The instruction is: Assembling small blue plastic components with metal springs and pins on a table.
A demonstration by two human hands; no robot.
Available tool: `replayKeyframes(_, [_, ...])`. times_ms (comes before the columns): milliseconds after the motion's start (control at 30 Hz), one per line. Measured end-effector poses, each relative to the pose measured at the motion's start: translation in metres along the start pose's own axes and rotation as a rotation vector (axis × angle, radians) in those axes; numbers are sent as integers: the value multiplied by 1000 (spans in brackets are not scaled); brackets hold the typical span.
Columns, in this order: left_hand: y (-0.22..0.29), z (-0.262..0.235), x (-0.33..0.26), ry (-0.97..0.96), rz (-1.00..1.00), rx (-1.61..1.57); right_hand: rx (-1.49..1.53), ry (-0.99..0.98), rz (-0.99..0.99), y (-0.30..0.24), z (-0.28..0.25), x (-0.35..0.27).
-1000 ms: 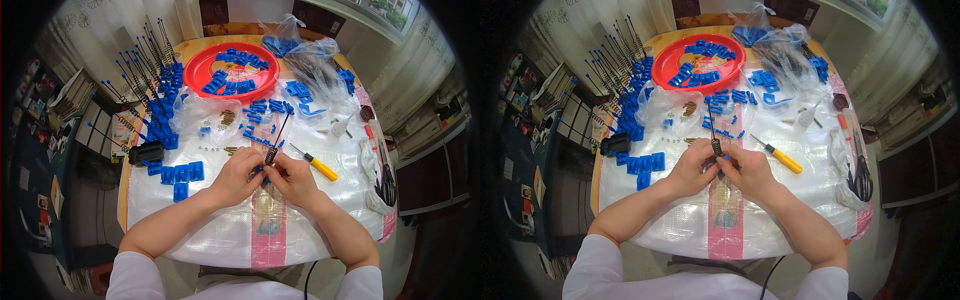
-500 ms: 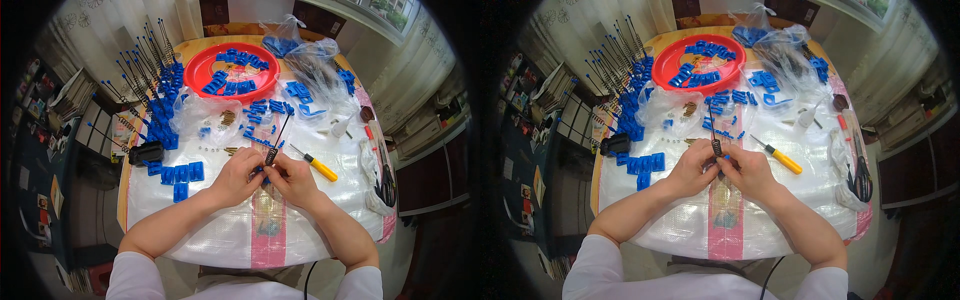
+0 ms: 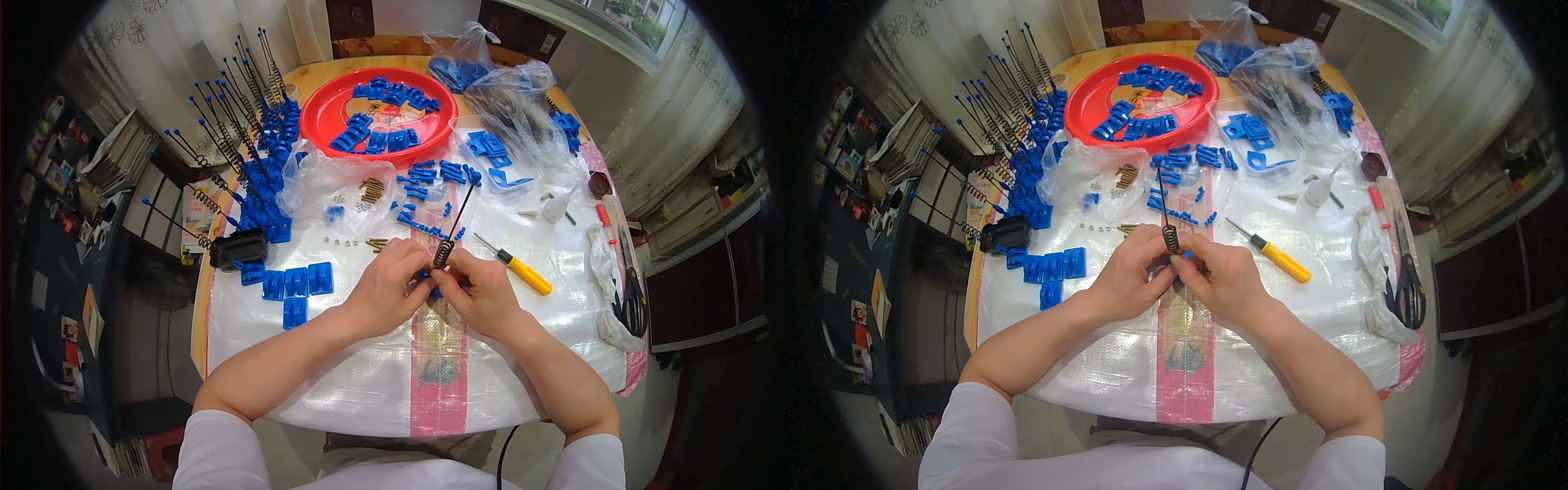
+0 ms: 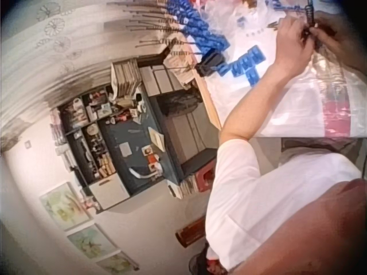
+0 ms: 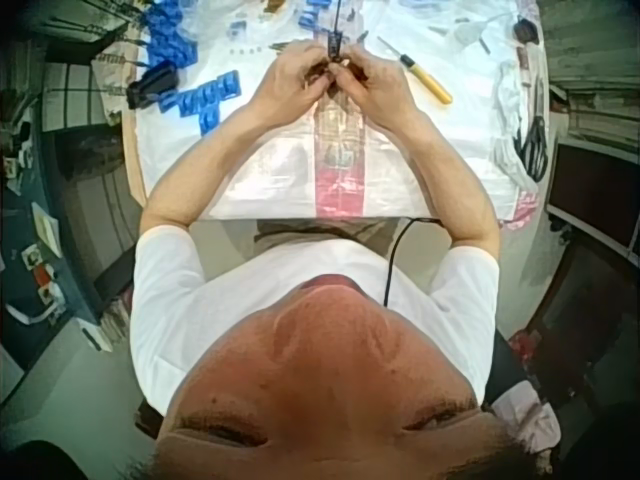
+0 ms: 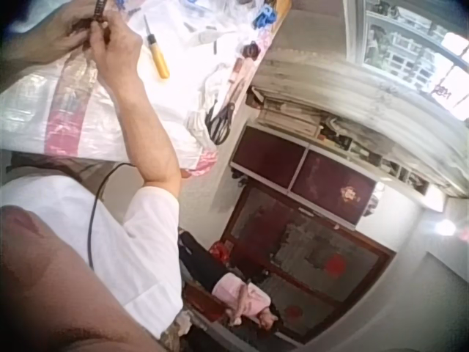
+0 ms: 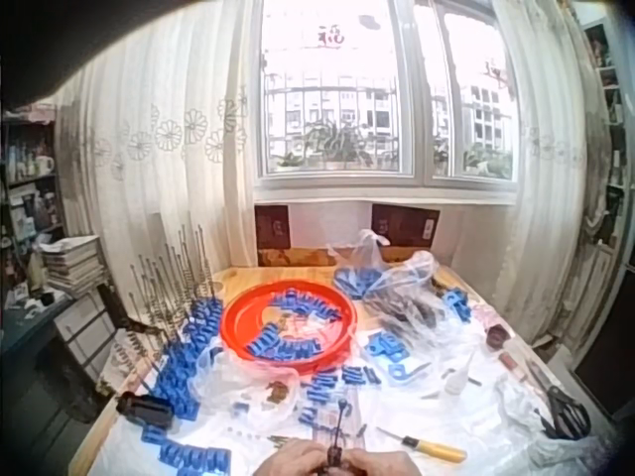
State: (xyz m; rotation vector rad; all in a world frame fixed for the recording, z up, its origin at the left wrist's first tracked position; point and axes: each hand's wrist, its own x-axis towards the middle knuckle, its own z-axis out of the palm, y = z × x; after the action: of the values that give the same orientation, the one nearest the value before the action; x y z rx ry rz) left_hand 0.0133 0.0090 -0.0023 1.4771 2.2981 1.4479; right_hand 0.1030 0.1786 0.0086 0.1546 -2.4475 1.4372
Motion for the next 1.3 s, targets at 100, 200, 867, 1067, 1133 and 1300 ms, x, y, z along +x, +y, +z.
replayKeyframes(100, [1, -2, -1, -4, -9, -8, -11, -15, 11, 1, 0, 0])
replayKeyframes(200, [2, -2, 0, -13, -13, 7, -14, -17, 18, 0, -1, 1])
replayKeyframes(867, [2, -2, 0, 3, -7, -18, -7, -20, 9, 0, 0, 1])
replayKeyframes(1067, [1, -1, 1, -16, 0, 2, -3, -19, 25, 1, -1, -1])
replayKeyframes(1133, [2, -3, 0, -13, -5, 7, -9, -24, 32, -3, -1, 1])
replayKeyframes(1300, [1, -3, 1, -2, 25, 11, -7, -9, 7, 0, 0, 1])
